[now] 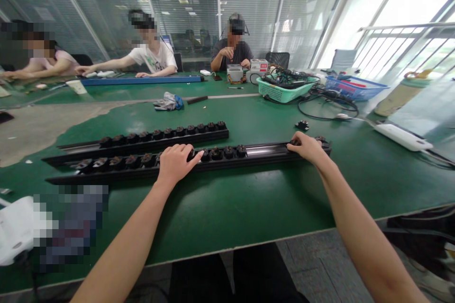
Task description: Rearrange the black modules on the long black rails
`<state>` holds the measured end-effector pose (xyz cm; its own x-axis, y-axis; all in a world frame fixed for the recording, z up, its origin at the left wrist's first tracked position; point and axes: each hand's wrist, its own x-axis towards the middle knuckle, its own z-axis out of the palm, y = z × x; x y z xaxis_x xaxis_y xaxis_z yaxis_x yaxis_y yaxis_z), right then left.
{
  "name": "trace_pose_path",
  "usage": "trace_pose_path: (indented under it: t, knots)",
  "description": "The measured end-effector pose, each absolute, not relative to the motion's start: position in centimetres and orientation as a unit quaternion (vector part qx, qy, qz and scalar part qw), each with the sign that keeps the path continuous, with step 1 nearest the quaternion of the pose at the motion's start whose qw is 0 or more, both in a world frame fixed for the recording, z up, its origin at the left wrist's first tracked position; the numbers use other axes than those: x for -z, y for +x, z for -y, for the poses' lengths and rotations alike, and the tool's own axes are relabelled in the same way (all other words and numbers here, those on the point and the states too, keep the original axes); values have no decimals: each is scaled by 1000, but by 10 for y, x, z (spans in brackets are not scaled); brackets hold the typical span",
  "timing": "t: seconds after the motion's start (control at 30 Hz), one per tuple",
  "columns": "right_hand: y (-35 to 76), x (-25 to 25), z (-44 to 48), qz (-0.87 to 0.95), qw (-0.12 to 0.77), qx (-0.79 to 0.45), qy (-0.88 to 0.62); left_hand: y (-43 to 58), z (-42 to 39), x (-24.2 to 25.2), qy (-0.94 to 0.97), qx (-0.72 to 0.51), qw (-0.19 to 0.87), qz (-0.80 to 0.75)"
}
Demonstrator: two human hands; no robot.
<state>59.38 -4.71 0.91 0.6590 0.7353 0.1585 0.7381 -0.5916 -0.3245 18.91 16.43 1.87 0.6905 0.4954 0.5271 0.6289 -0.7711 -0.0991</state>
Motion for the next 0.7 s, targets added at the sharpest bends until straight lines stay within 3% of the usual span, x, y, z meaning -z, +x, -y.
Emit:
trace_pose_path:
  t: [0.13, 0.37, 0.7]
  knots:
    - [600, -11, 50, 459, 177, -9, -871, 189, -163, -20, -909, 240, 147, 306]
    - [592, 3, 56, 461, 282, 16, -841, 189, -164, -20, -908, 236, 156, 309]
    - [599, 6, 60, 504, 305, 14, -808, 189, -164, -19, -907, 245, 150, 308]
